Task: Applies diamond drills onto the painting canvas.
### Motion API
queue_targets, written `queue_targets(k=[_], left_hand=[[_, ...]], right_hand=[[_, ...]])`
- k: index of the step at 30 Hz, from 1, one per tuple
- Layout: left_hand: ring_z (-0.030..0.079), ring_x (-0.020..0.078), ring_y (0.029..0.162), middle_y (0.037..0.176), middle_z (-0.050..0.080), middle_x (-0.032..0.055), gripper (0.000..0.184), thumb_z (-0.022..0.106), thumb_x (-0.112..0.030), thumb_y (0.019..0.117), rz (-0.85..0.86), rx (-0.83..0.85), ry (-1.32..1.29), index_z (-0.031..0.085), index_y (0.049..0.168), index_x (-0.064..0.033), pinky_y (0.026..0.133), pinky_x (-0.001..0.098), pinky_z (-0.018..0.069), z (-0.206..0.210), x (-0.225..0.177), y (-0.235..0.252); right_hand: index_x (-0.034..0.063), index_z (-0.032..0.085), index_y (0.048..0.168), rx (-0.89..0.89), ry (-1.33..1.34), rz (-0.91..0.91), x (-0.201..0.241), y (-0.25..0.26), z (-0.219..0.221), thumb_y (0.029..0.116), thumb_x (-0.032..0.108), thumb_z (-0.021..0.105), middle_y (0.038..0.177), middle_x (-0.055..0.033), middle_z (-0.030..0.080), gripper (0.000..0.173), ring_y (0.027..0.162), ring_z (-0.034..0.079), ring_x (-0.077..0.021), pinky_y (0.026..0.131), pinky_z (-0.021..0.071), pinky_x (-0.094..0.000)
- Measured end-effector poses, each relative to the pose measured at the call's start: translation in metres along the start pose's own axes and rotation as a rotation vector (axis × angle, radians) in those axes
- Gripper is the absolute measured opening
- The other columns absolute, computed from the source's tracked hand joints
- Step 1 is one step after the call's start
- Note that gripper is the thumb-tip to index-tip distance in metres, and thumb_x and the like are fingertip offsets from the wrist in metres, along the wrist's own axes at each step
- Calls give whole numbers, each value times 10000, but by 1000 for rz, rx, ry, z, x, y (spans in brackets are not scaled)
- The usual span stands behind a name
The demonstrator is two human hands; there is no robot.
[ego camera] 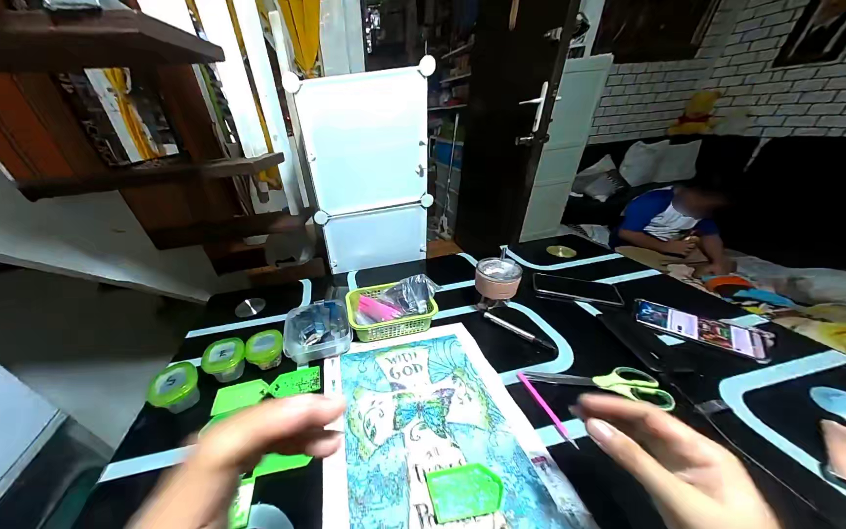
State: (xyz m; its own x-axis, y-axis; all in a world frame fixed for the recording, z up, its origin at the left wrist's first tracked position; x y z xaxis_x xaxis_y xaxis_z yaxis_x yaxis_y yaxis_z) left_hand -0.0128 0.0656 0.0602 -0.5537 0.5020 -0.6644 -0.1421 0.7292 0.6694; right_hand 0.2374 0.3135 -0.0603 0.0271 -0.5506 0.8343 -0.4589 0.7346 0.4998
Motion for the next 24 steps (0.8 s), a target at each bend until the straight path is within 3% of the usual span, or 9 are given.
queue_targets(k=[2,5,7,9,10,13,15,21,24], left_hand=[[676,172,1167,1338,667,71,406,673,-292,994,-131,84,2,624,1336,-78,999,387,575,28,55,-10],[673,166,1160,1315,671,127,403,674,-243,983,-267,145,-12,640,1296,9,984,361,572,62,121,-23],[673,155,1156,1294,684,108,393,678,-253,977,-343,131,-16,659,1284,-8,986,341,569,75,155,-33],[668,170,1171,1284,684,128,378,680,-219,976,-403,108,-26,662,1279,7,1016,351,554,81,176,-44],[670,186,1170,1276,684,149,372,683,-191,974,-420,89,-31,659,1277,25,1024,363,551,81,184,-49],[679,220,1140,1219,702,180,353,690,-145,958,-440,54,25,670,1255,45,1027,401,539,79,199,-63],[677,233,1146,1204,706,183,347,689,-153,962,-439,87,46,675,1252,36,1032,421,532,79,202,-67],[658,274,1188,1236,698,195,338,676,-174,979,-428,117,51,683,1246,33,1053,470,504,81,204,-66],[659,282,1195,1252,697,191,339,674,-175,981,-432,116,61,684,1250,31,1056,475,504,82,204,-68]], right_hand=[[52,738,943,-22,-89,68,-19,1,6,935,145,695,893,44,731,102,829,688,-11,778,588,-223],[103,690,830,57,-113,80,-32,2,33,992,232,637,758,81,676,214,695,634,26,654,544,-187],[56,718,974,55,-177,37,-38,6,37,1042,244,564,823,36,705,252,718,652,2,663,563,-204],[-20,699,1162,-37,-207,6,-48,13,17,1041,196,542,987,-42,737,294,804,691,-50,733,601,-249],[-42,677,1187,-115,-184,10,-53,16,0,1027,164,550,1016,-47,733,291,818,693,-50,747,604,-247],[-43,668,1142,-306,-138,58,-58,17,-41,983,99,569,945,17,716,235,766,675,-14,719,593,-208],[-26,679,1109,-331,-140,88,-59,12,-56,983,87,579,928,39,719,196,762,679,-12,720,596,-209],[-24,659,1094,-271,-173,150,-66,10,-73,989,39,568,892,81,699,154,764,667,15,739,587,-203],[-60,648,1118,-175,-221,190,-81,8,-56,996,77,581,931,22,703,195,807,676,-10,776,592,-241]])
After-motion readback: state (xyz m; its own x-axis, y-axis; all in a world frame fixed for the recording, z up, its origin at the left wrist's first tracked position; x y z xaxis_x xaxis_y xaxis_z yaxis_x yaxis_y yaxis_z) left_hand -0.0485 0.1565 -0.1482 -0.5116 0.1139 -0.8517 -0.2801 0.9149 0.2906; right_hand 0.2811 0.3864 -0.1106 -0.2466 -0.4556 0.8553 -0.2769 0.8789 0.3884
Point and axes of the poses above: each hand's wrist, its own y-axis towards the middle knuckle, its own z-axis out of the palm, x = y × z, the point moved 9 cm from there along y, towards the middle knuckle
